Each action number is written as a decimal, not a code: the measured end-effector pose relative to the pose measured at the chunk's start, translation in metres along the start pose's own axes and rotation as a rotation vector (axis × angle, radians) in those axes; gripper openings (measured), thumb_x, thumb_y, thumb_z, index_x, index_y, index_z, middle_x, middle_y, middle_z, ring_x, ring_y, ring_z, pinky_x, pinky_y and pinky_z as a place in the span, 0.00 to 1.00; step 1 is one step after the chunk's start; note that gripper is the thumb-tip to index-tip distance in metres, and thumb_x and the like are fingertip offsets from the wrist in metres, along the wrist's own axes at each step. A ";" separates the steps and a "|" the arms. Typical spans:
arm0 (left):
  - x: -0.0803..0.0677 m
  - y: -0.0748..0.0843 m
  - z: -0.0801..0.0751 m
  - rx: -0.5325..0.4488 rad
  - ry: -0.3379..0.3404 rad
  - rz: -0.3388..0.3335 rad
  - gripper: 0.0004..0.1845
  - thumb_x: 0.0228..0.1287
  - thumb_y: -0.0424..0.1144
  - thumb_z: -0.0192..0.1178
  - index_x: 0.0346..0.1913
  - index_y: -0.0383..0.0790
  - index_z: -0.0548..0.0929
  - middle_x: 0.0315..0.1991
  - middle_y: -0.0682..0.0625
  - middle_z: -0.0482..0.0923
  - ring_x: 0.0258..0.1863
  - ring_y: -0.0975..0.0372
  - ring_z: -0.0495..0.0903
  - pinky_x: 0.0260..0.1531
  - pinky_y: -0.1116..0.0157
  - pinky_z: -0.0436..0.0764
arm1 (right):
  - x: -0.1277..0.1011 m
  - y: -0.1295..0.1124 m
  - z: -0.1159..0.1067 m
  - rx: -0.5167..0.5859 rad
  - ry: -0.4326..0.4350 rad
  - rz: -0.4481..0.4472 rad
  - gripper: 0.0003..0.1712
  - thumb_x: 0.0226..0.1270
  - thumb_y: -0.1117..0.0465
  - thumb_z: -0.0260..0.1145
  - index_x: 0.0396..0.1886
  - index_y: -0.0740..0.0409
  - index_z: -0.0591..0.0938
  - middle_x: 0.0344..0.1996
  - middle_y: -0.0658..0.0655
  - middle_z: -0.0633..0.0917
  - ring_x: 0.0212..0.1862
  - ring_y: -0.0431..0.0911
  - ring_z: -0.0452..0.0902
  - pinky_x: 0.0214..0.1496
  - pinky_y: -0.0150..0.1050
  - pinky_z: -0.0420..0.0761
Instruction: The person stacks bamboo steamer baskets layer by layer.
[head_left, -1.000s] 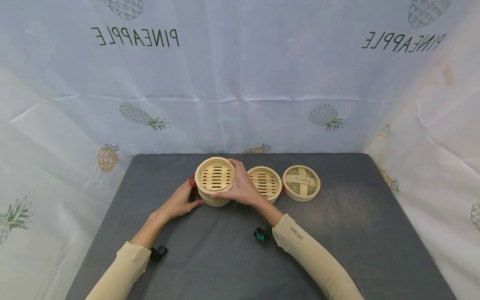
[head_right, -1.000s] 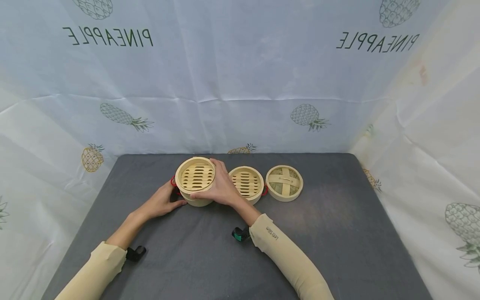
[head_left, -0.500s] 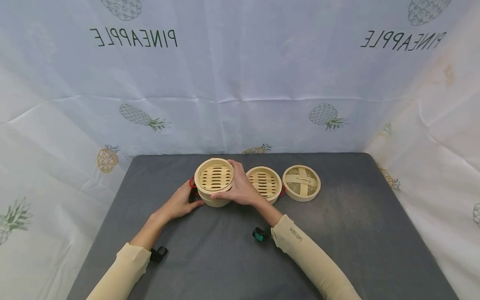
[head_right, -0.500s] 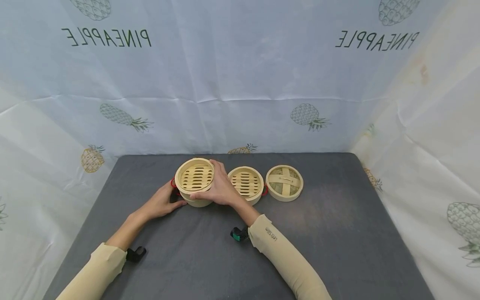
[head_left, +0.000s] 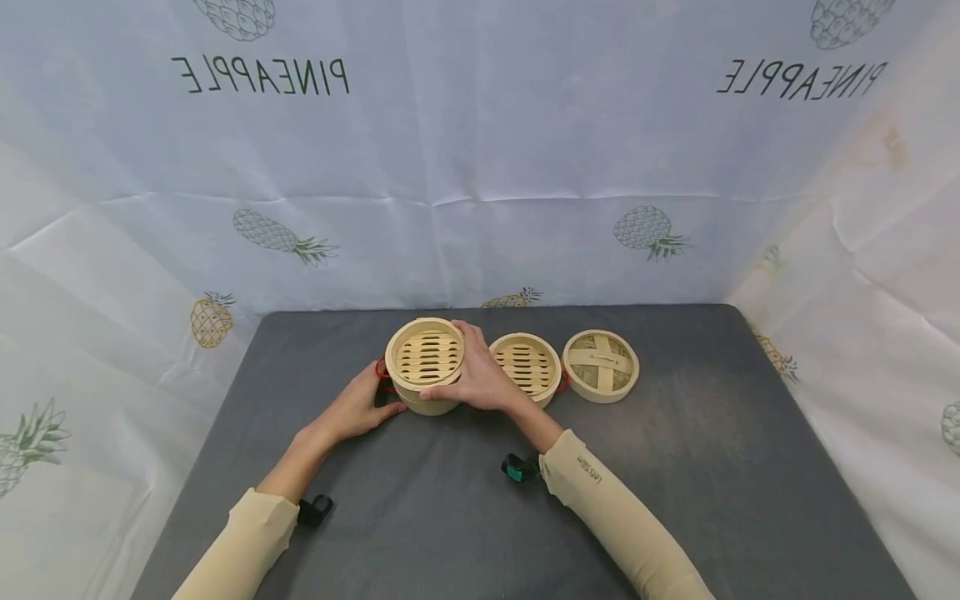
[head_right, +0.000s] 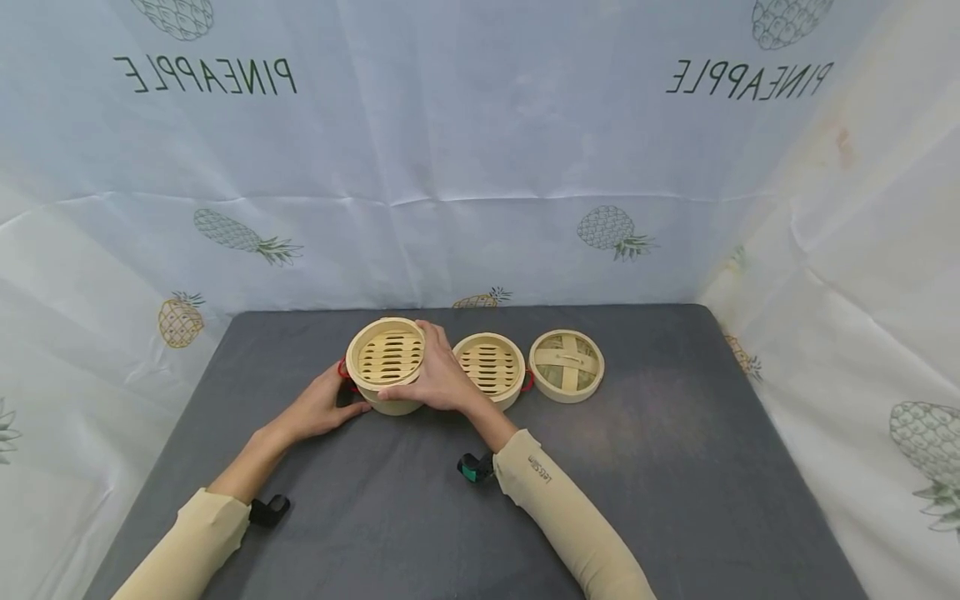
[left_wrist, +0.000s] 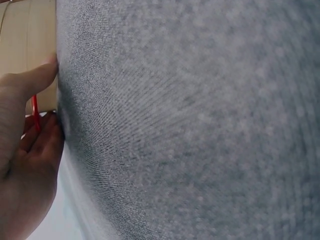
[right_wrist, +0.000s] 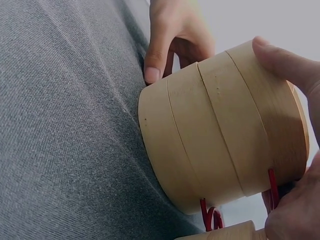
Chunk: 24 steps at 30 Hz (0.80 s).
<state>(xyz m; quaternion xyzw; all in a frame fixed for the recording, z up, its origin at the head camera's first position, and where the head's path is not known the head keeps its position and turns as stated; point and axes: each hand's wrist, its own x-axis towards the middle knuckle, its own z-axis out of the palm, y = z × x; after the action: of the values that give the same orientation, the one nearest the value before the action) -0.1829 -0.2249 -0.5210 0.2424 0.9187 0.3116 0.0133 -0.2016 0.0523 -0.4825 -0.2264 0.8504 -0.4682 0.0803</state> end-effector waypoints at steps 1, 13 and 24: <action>0.000 -0.001 0.000 -0.004 0.004 0.002 0.45 0.65 0.38 0.79 0.79 0.31 0.67 0.70 0.31 0.76 0.68 0.40 0.80 0.68 0.38 0.79 | 0.000 0.000 0.000 0.002 0.000 0.000 0.76 0.52 0.37 0.85 0.89 0.55 0.49 0.84 0.65 0.57 0.82 0.63 0.63 0.82 0.65 0.68; 0.006 -0.040 0.019 -0.044 0.062 0.101 0.46 0.65 0.49 0.79 0.79 0.38 0.69 0.67 0.33 0.77 0.63 0.45 0.81 0.62 0.46 0.81 | -0.001 0.000 -0.002 0.008 0.012 0.001 0.78 0.51 0.31 0.84 0.89 0.57 0.50 0.84 0.68 0.56 0.82 0.65 0.63 0.81 0.66 0.69; 0.001 -0.021 0.008 -0.052 0.056 0.077 0.46 0.63 0.45 0.80 0.79 0.35 0.70 0.66 0.31 0.78 0.63 0.40 0.81 0.61 0.40 0.82 | -0.002 -0.005 0.000 0.014 0.006 0.007 0.77 0.51 0.35 0.85 0.89 0.56 0.49 0.83 0.67 0.58 0.80 0.64 0.65 0.80 0.66 0.70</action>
<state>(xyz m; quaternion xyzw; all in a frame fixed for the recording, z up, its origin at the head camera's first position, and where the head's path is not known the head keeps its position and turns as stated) -0.1916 -0.2345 -0.5399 0.2683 0.9003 0.3423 -0.0181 -0.1984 0.0515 -0.4787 -0.2217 0.8481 -0.4744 0.0811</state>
